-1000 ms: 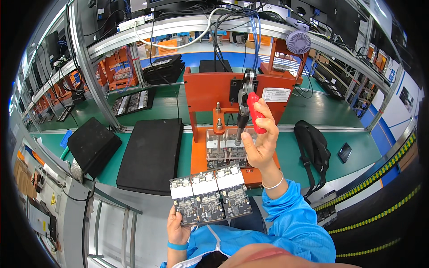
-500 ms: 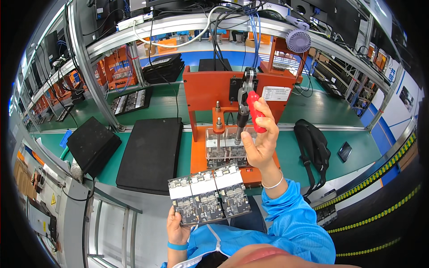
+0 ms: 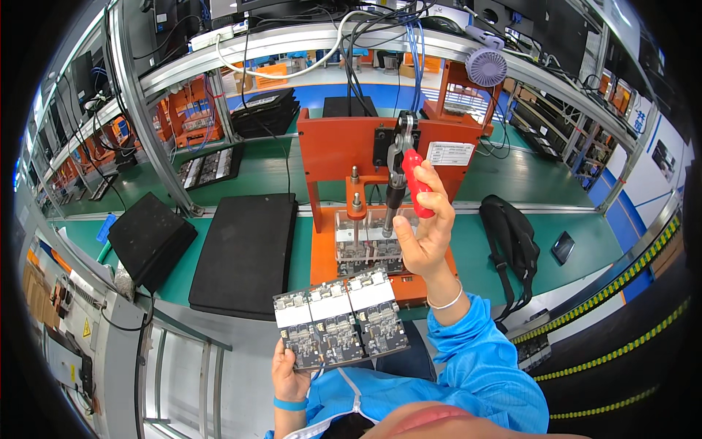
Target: The person tests circuit boards by retrieving them from a rack, placing them into a testing jig, pulling down the machine lever to press them, and removing the tested boards onto a foam pad.
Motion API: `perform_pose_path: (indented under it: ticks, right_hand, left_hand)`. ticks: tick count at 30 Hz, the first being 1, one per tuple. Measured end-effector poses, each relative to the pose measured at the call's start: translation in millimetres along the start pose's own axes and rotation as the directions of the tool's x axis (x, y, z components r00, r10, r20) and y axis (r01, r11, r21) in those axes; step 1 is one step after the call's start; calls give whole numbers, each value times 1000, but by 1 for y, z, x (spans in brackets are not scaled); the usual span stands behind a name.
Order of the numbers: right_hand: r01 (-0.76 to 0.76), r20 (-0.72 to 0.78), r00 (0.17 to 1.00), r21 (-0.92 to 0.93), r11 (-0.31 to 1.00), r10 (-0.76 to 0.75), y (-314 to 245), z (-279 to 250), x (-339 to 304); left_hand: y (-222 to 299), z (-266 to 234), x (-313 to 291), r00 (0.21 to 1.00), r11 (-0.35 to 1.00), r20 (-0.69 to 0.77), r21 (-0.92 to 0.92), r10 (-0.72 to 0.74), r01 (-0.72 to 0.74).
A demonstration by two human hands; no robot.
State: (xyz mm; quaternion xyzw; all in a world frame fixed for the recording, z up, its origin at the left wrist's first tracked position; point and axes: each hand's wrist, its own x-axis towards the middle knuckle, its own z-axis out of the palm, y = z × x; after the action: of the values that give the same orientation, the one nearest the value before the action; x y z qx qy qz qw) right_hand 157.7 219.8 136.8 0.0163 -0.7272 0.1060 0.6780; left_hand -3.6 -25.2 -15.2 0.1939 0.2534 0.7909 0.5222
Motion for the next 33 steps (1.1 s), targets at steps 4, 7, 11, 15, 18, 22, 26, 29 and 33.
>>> perform_pose_path:
  ticks: [4, 7, 11, 15, 18, 22, 26, 29, 33]
  right_hand:
    - [0, -1, 1000, 2, 1000, 0, -1, 0, 1]
    - [0, 2, 1000, -4, 1000, 0, -1, 0, 1]
    - [0, 2, 1000, -4, 1000, 0, -1, 0, 0]
    - [-6, -1, 1000, 0, 1000, 6, -1, 0, -1]
    - [-7, -1, 1000, 1, 1000, 7, -1, 0, 0]
    - [-4, -3, 1000, 1, 1000, 4, 1, 0, -1]
    - [4, -2, 1000, -4, 1000, -4, -1, 0, 1]
    - [3, 0, 1000, -7, 1000, -3, 0, 0, 1]
    - [0, 1, 1000, 15, 1000, 0, 1, 0, 0]
  left_hand:
    - [1, 1, 0, 1000, 1000, 6, 0, -2, 2]
    - [1, -2, 0, 1000, 1000, 7, 7, -1, 1]
    - [0, 0, -1, 1000, 1000, -20, 18, 11, -11]
    - [1, 0, -1, 1000, 1000, -24, 18, 7, -7]
    - [1, -2, -1, 1000, 1000, -9, 7, 2, -2]
    - [0, -3, -1, 1000, 1000, 9, 1, 5, -5]
    - [1, -3, -2, 1000, 1000, 15, -1, 8, -8]
    - [0, -3, -2, 1000, 1000, 7, -1, 17, -17]
    - [2, 0, -3, 1000, 1000, 0, 2, 24, -24]
